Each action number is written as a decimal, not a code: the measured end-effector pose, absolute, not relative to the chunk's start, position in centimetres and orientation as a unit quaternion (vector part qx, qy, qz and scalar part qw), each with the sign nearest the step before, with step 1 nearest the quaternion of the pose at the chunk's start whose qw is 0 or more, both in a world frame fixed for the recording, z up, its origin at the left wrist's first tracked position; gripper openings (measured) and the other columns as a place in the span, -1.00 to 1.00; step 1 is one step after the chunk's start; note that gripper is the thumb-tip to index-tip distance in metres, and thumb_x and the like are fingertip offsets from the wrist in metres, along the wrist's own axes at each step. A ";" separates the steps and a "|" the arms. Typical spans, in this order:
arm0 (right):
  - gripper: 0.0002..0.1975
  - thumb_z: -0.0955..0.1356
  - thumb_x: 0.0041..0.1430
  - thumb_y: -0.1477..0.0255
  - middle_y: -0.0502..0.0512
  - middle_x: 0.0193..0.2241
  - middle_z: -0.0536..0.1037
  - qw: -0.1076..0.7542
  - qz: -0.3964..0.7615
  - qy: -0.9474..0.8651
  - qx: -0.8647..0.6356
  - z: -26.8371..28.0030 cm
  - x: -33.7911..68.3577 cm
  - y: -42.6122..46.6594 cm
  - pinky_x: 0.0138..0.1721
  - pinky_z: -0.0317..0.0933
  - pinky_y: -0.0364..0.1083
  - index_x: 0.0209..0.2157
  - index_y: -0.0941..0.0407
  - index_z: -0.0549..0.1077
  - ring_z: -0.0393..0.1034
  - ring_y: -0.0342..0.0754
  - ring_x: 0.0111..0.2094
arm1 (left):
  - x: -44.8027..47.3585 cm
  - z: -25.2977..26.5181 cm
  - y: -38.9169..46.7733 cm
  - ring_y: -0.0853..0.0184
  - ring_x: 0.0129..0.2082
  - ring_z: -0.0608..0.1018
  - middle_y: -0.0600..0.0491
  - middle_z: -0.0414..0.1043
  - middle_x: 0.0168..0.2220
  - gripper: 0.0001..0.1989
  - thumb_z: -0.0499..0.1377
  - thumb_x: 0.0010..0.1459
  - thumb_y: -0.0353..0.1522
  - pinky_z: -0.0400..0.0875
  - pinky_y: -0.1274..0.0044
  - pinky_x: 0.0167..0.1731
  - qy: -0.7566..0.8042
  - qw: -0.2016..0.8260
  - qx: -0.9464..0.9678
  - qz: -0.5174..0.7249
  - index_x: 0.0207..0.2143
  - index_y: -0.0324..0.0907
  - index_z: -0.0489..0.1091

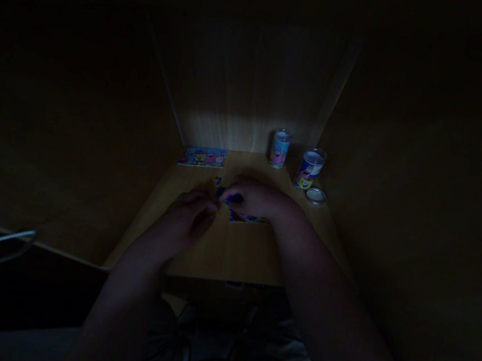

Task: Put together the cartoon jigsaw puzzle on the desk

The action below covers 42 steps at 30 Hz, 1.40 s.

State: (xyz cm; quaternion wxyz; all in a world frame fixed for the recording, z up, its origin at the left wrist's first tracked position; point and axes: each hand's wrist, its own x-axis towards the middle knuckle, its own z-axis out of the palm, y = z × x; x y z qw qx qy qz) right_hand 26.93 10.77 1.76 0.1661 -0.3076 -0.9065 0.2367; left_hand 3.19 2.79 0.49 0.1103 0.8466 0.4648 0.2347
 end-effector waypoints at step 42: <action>-0.72 0.42 0.29 0.54 0.14 -0.12 0.58 0.151 0.233 -0.913 -0.298 2.0 27.0 10.9 -0.06 0.32 -0.09 -0.01 0.06 0.67 0.47 -0.07 -0.15 | 4.0 0.3 2.0 0.03 0.04 0.51 -0.07 0.53 -0.01 -0.87 0.27 0.35 -0.32 0.44 0.19 0.06 0.511 0.047 0.827 0.232 -0.08 -0.09 0.53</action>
